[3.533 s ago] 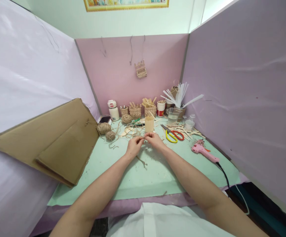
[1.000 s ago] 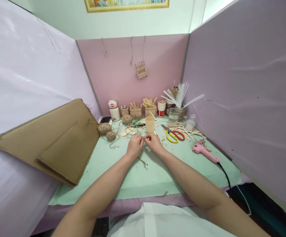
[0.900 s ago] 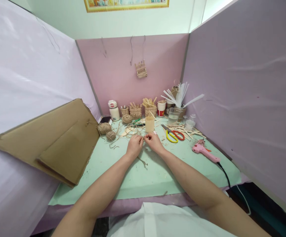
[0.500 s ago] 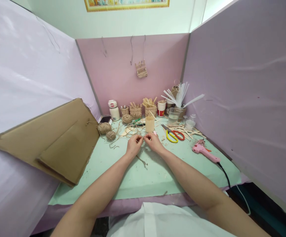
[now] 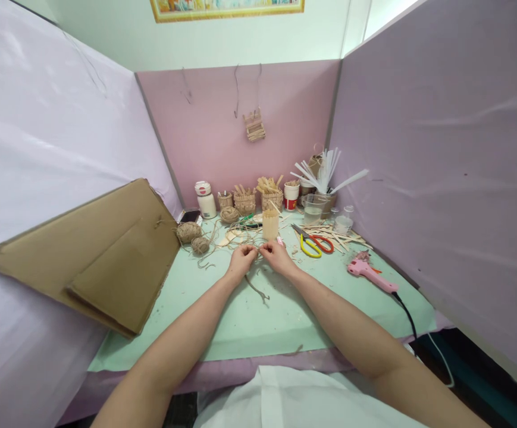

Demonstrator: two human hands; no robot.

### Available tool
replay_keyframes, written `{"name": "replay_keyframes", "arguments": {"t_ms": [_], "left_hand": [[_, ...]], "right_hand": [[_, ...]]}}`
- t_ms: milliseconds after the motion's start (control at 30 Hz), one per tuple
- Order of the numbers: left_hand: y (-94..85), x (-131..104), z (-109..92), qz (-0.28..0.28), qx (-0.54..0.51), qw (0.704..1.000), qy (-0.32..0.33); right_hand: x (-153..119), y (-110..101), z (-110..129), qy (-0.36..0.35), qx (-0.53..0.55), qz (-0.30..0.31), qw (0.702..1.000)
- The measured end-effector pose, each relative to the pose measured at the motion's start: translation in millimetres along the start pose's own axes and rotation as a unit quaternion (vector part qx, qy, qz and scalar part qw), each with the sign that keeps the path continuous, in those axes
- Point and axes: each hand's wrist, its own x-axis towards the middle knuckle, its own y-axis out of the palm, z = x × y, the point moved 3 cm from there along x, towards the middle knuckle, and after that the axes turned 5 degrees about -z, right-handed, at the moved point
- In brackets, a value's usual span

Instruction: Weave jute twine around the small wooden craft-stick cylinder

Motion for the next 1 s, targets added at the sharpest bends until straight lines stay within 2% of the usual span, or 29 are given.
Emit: {"name": "replay_keyframes", "arguments": {"t_ms": [167, 300, 467, 633, 1000], "left_hand": [[1.2, -2.4, -2.4, 0.049, -0.057, 0.997, -0.028], [0.4, -3.0, -3.7, 0.062, -0.075, 0.995, -0.035], [1.2, -1.8, -1.5, 0.053, -0.093, 0.994, -0.038], [1.4, -4.0, -5.2, 0.045, -0.093, 0.994, -0.035], [-3.7, -7.0, -16.0, -0.023, -0.064, 0.998, 0.016]], "right_hand": [[0.8, 0.3, 1.4, 0.018, 0.031, 0.026, 0.999], [0.6, -2.2, 2.9, 0.014, 0.033, 0.004, 0.999], [-1.5, -8.9, 6.6, -0.036, -0.033, -0.07, 0.996], [-4.4, -9.1, 10.2, -0.099, -0.082, -0.074, 0.989], [-5.8, -10.8, 16.5, -0.05, -0.038, -0.058, 0.996]]}}
